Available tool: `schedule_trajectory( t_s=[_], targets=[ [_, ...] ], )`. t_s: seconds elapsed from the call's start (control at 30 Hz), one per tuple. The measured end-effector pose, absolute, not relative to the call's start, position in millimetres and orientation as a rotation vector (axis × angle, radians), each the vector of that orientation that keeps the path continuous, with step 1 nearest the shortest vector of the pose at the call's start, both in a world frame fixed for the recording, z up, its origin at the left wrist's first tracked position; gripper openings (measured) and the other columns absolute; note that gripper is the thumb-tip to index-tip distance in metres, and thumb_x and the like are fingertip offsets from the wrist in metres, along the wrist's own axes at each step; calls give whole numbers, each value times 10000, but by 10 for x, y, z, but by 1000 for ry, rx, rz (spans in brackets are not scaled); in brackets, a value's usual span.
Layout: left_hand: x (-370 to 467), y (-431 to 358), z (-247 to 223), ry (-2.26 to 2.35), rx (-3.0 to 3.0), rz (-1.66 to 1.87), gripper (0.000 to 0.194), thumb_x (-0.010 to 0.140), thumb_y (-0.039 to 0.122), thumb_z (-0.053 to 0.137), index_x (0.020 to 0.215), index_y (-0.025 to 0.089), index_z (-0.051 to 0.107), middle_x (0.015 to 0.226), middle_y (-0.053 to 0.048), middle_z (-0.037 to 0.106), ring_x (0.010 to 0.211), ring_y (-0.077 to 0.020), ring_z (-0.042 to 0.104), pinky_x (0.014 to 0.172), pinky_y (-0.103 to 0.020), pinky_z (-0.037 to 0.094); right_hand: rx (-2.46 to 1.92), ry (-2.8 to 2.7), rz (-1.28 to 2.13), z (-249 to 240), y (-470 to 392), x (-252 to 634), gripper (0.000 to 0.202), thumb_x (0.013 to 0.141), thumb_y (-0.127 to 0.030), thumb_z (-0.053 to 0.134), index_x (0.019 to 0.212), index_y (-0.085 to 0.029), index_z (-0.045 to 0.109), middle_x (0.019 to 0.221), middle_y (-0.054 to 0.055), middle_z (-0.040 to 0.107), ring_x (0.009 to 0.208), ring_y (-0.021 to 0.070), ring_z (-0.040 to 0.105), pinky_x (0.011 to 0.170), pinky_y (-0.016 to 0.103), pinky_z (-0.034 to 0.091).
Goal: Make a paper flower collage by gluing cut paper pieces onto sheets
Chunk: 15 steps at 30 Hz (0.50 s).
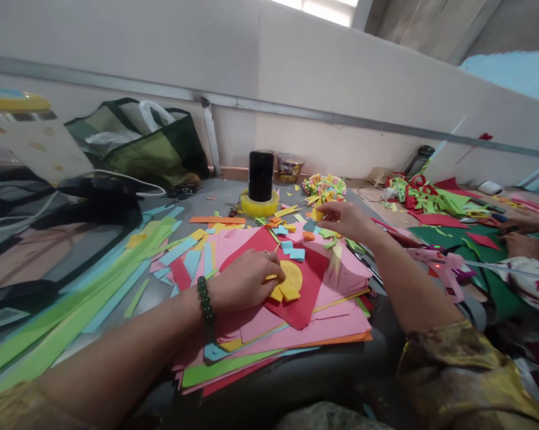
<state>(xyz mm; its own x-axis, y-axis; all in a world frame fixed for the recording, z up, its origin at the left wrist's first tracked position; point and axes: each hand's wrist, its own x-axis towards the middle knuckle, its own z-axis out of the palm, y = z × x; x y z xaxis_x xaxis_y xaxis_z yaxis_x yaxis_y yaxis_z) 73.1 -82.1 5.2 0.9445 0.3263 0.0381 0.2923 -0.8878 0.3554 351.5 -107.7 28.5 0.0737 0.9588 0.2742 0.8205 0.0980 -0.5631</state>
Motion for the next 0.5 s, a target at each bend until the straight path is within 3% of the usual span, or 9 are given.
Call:
schedule_trajectory(
  t_s=[0.2,0.37,0.5],
  targets=[
    [736,-816,51,424,2715,153,283,866,129,486,902,194,760,1021,-67,736,894,-205,656,831,-317,493,-1693,-1593,100,373,-1116,3503,248,706,-320,721,892,-163,772,831,64,762,714,192,674,673,320,570],
    [760,-715,9,577,2482,409,228,875,226,541,1012,198,721,994,-59,741,891,-191,662,822,-305,520,-1572,-1606,345,362,-1141,3359,365,693,-420,722,935,-151,765,838,69,750,728,196,658,674,337,556],
    [751,-660,5,659,2364,714,228,880,218,508,950,181,722,935,-61,740,866,-177,660,819,-317,537,-1471,-1737,489,390,-1290,3169,467,733,-477,710,1057,-141,726,873,74,724,734,178,641,681,324,545]
  ],
)
